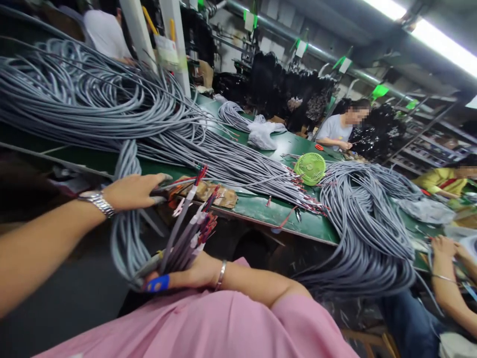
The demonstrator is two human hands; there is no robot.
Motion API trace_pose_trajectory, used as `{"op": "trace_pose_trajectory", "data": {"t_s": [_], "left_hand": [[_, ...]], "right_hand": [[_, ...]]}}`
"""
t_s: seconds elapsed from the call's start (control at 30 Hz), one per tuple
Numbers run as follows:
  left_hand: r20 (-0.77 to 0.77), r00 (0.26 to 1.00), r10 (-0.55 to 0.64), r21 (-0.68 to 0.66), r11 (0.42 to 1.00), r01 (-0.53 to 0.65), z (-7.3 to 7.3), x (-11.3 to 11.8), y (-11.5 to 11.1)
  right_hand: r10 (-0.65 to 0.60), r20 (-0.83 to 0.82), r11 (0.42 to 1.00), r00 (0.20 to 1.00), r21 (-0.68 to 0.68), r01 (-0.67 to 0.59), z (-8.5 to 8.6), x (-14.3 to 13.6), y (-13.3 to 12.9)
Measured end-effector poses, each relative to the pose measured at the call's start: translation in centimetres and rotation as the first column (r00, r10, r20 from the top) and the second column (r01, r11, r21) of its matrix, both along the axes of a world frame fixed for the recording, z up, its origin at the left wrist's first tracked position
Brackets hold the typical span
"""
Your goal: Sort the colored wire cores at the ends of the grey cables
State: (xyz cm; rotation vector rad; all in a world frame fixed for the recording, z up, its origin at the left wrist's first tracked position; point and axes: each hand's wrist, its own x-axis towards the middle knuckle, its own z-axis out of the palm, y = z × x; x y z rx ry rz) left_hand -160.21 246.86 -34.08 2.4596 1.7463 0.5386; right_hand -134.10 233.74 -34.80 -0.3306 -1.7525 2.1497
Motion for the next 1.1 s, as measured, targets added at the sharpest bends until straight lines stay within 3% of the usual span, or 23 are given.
{"op": "trace_pose_trajectory", "data": {"t_s": [0.07, 0.1, 0.2, 0.27, 0.33, 0.4, 0.47, 0.53, 0.6, 0.7, 0.87, 0.97, 1.1], "left_hand": [[-0.083, 0.996, 0.029, -0.023, 0.999, -0.031, 1.6, -1.3, -0.2], [-0.049, 0.997, 0.065, -0.025, 0.997, -0.067, 2.5, -1.8, -0.6], [0.297, 0.934, 0.199, -0.004, 0.978, -0.207, 5.1, -2.8, -2.9], [0.458, 0.869, 0.187, 0.032, 0.974, -0.226, 6.5, -2.1, -5.5], [0.454, 0.89, 0.049, 0.082, 0.992, -0.096, 7.5, 0.1, -8.4], [0.281, 0.953, -0.116, 0.08, 0.992, 0.097, 7.9, 3.3, -11.0], [0.125, 0.976, -0.177, 0.081, 0.982, 0.168, 7.8, 6.8, -12.8], [0.051, 0.968, -0.244, 0.115, 0.965, 0.237, 7.1, 9.2, -13.8], [0.057, 0.959, -0.277, 0.146, 0.953, 0.267, 5.9, 9.9, -14.6], [0.174, 0.943, -0.285, 0.098, 0.957, 0.272, 2.8, 8.5, -16.1], [0.269, 0.948, -0.169, -0.005, 0.984, 0.176, -3.5, 4.8, -19.6], [0.331, 0.936, -0.122, -0.099, 0.982, 0.163, -5.3, 3.8, -21.2], [0.49, 0.871, -0.029, -0.316, 0.926, 0.209, -5.4, 2.2, -22.3]], "right_hand": [[-0.027, -0.006, 0.999, 1.0, -0.021, 0.027, 0.4, 0.6, 0.0], [-0.039, -0.015, 0.999, 0.999, -0.03, 0.039, 0.5, 0.8, -0.1], [-0.142, -0.046, 0.988, 0.989, -0.063, 0.139, 0.8, 1.5, 0.1], [-0.259, -0.076, 0.961, 0.963, -0.115, 0.25, 1.0, 1.8, 0.5], [-0.372, -0.113, 0.919, 0.921, -0.188, 0.347, 1.2, 1.9, 1.0], [-0.448, -0.157, 0.88, 0.88, -0.252, 0.403, 1.6, 2.0, 1.4], [-0.494, -0.175, 0.851, 0.852, -0.296, 0.433, 2.0, 2.2, 1.5], [-0.516, -0.148, 0.833, 0.844, -0.319, 0.453, 2.3, 2.7, 1.3], [-0.519, -0.111, 0.828, 0.848, -0.313, 0.465, 2.4, 3.5, 0.9], [-0.528, -0.078, 0.825, 0.846, -0.284, 0.488, 2.5, 4.8, 0.6], [-0.638, -0.012, 0.75, 0.77, -0.234, 0.619, 2.7, 4.5, 1.0], [-0.571, 0.006, 0.803, 0.821, -0.207, 0.559, 2.0, 1.9, 1.0], [-0.373, 0.057, 0.899, 0.926, -0.226, 0.376, 0.0, -3.2, 1.0]]}}
